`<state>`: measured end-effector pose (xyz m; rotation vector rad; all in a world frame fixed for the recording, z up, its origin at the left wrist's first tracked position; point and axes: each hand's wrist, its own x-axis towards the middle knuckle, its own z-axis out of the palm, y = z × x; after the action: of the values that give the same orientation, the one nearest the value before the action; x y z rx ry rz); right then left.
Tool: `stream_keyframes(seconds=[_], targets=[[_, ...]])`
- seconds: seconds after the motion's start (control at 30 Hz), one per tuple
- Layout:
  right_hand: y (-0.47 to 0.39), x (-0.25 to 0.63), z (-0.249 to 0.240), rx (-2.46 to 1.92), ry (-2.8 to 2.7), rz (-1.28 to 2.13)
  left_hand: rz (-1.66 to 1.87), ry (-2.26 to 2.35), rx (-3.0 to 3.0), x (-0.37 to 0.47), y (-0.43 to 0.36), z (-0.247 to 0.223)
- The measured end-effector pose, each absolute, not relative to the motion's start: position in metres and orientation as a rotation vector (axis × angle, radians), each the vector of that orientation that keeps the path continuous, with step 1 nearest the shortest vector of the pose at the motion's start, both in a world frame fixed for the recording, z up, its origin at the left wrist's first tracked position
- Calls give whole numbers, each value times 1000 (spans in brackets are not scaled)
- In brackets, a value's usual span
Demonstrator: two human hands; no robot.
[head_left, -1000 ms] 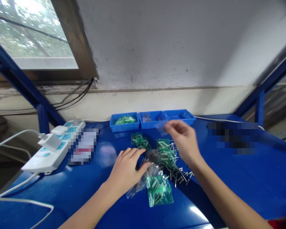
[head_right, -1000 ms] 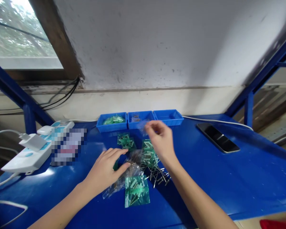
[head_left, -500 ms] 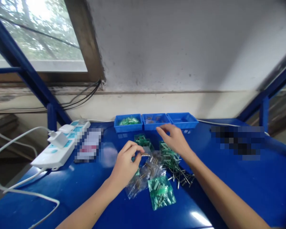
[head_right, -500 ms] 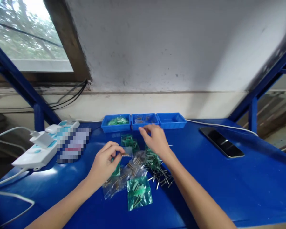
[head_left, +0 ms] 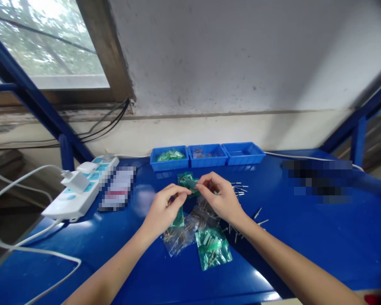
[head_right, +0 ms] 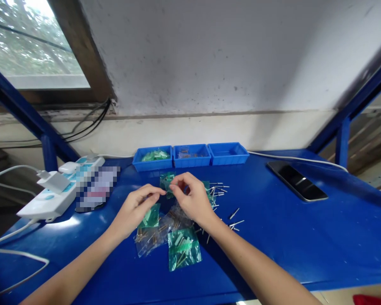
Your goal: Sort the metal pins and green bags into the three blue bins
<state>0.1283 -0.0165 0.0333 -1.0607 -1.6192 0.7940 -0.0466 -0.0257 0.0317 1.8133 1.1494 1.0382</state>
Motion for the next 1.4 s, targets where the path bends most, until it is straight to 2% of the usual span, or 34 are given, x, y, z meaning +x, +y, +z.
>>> stream_keyframes(seconds=[0.13,0.27,0.33,0.4,0.5,0.57,0.63,0.83,0.9,1.0,1.1,1.2,1.3,1.4], targets=[[-24,129,31,-829,-2031,383,957,1040,1424,-46,-23,31],[-26,129,32,-874,-2047,245,1132,1162,1729,-48,-24,31],[-25,129,36,-992,-1936,369,1270,1175,2036,-51,-24,30],[-24,128,42,-1076,-1841,650,1346,1113,2341,-53,-24,29],[-21,124,43,-1145,-1684,1052,1319,1057,2627,-53,-23,27],[-19,122,41,-1177,-1587,1066,1222,1122,2669,-51,-24,27],[-18,125,45,-1172,-1516,857,1058,1236,2592,-51,-26,29],[-10,176,100,-1047,-1125,-347,427,1191,2614,-61,-33,33],[-1,189,113,-1032,-1065,-533,381,1180,2635,-63,-33,34],[20,191,105,-1093,-1249,-588,380,1236,2591,-61,-32,34],[36,179,70,-1249,-1698,-394,504,1329,2511,-57,-29,36],[32,160,39,-1398,-1880,-56,879,1397,2411,-57,-24,36],[13,141,32,-1419,-1784,622,1228,1381,2410,-59,-23,37],[-4,123,39,-1197,-1561,1329,1385,1308,2556,-59,-24,38]])
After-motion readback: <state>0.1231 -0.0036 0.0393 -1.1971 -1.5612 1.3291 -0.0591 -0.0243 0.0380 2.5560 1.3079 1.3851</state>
